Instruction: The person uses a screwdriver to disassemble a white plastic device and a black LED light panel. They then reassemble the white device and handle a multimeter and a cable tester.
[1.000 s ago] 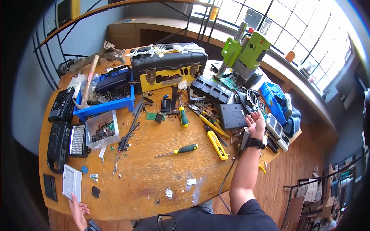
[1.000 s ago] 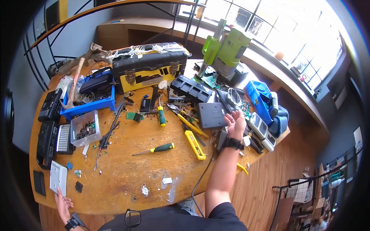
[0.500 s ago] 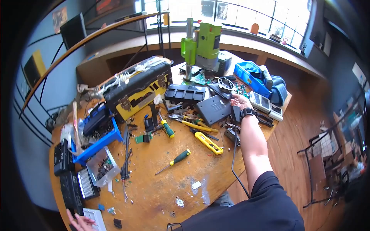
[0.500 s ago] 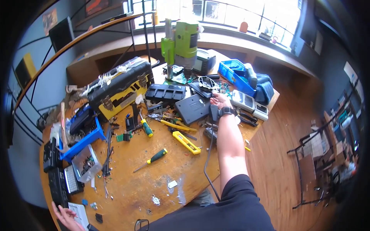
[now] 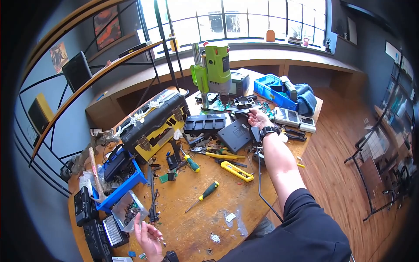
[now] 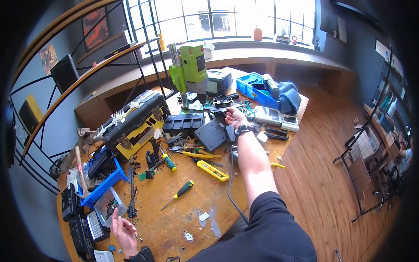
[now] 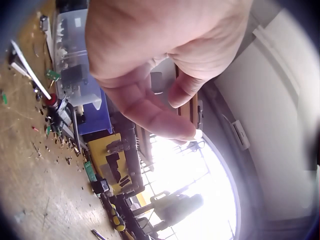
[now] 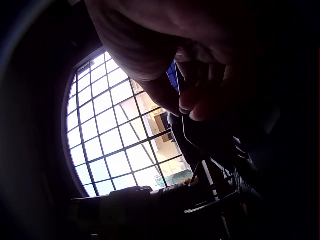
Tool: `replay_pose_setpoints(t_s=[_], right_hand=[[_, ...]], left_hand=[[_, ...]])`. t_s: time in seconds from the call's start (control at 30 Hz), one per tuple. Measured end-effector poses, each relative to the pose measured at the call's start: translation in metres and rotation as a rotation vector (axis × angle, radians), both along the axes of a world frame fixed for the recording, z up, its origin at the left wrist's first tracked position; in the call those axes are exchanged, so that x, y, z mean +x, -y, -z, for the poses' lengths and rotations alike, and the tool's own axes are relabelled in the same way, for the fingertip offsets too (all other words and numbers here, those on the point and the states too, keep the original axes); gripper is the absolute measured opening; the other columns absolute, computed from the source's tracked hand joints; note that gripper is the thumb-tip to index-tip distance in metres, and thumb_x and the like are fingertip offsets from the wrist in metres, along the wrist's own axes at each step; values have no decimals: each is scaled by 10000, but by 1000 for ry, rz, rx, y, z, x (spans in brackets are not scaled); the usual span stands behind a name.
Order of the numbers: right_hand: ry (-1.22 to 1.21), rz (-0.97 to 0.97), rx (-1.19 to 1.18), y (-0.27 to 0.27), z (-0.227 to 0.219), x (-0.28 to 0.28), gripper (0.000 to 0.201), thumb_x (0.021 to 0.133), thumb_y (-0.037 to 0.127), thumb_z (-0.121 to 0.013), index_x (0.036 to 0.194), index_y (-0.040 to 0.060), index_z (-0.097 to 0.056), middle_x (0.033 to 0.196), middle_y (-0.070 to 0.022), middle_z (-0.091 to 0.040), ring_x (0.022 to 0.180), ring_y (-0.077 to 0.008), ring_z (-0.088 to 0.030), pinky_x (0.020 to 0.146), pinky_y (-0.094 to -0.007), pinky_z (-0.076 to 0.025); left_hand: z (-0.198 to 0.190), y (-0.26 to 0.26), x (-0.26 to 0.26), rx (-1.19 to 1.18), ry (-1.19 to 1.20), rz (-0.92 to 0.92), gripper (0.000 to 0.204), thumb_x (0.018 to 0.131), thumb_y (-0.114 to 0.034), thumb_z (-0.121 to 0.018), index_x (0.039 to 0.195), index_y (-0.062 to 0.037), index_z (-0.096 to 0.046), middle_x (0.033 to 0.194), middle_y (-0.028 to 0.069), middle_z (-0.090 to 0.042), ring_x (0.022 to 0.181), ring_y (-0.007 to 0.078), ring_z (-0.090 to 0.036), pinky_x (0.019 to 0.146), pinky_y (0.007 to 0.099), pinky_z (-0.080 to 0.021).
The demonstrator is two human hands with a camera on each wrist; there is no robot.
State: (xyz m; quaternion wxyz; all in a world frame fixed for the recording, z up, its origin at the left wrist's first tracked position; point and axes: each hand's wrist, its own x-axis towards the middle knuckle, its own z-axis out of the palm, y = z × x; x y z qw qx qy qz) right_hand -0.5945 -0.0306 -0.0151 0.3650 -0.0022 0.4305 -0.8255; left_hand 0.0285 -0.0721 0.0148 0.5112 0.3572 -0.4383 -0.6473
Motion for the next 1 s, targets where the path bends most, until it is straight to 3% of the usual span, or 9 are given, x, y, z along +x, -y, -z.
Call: replay_pose_setpoints(t_s=[0.2, 0.4, 0.57, 0.7, 0.73, 0.8, 0.87, 0.93, 1.0], right_hand=[[-58, 105, -234, -10, -6, 34, 98, 883, 165, -644, 870, 68, -637, 741, -42, -631, 621, -138, -587, 573, -305, -527], [-363, -23, -281, -50, -33, 125, 159, 891, 134, -626, 822, -8, -634, 694, -65, -628, 572, -147, -605, 538, -274, -510], [-382, -442, -272, -68, -65, 207, 104, 818, 63, -677, 856, -27, -642, 751, -81, -647, 633, -170, -634, 569, -313, -523], [-413, -910, -364, -38, -35, 257, 171, 804, 56, -667, 955, -22, -656, 866, -55, -678, 771, -124, -646, 687, -256, -507], [-440, -1023, -359, -32, -39, 280, 204, 808, 67, -660, 990, -24, -658, 889, -40, -685, 798, -106, -642, 714, -235, -495], [-345, -1274, -390, -13, -23, 310, 260, 815, 99, -649, 1046, -19, -657, 928, -16, -688, 822, -86, -634, 733, -227, -486], [-373, -1450, -321, 1, -18, 326, 354, 805, 86, -654, 1122, -66, -621, 1057, -76, -677, 993, -118, -606, 903, -250, -446], [-342, -1516, -369, 8, -17, 334, 372, 818, 116, -643, 1144, -61, -612, 1053, -67, -676, 980, -113, -604, 909, -253, -445], [-290, -1434, -204, 5, -20, 335, 375, 823, 140, -635, 1143, -54, -614, 1051, -59, -674, 968, -109, -598, 925, -249, -431]], left_hand=[[9, 3, 6, 78, -88, -7, 442, 989, -246, -478, 1378, -49, -400, 663, -9, -552, 500, 73, -533, 383, 196, -408], [12, 1, 1, 97, -131, 53, 484, 981, -247, -482, 1391, -23, -356, 632, 14, -521, 485, 117, -537, 391, 240, -424], [12, -7, -9, 110, -105, 76, 467, 986, -249, -468, 1377, -16, -362, 629, 13, -512, 485, 123, -535, 396, 251, -427], [14, -10, -9, 21, -109, 335, 634, 969, -426, -483, 1423, -23, -298, 1108, 124, -583, 990, 249, -616, 794, 352, -572], [17, -12, -8, 26, -103, 333, 634, 969, -426, -483, 1423, -23, -298, 1108, 124, -583, 990, 249, -616, 794, 352, -572], [27, -15, -8, 134, -255, 413, 753, 913, -561, -484, 1408, -21, -313, 1127, 118, -587, 988, 260, -614, 825, 383, -552], [34, -15, -7, 191, -326, 447, 815, 885, -629, -484, 1401, -19, -321, 1137, 115, -590, 988, 266, -613, 840, 398, -541], [40, -14, -7, 125, -229, 577, 788, 881, -626, -498, 1386, -38, -353, 1199, 114, -589, 987, 237, -614, 812, 357, -537], [39, -14, -6, 141, -215, 520, 808, 866, -625, -524, 1392, -40, -341, 1207, 106, -587, 976, 225, -619, 795, 348, -533]])
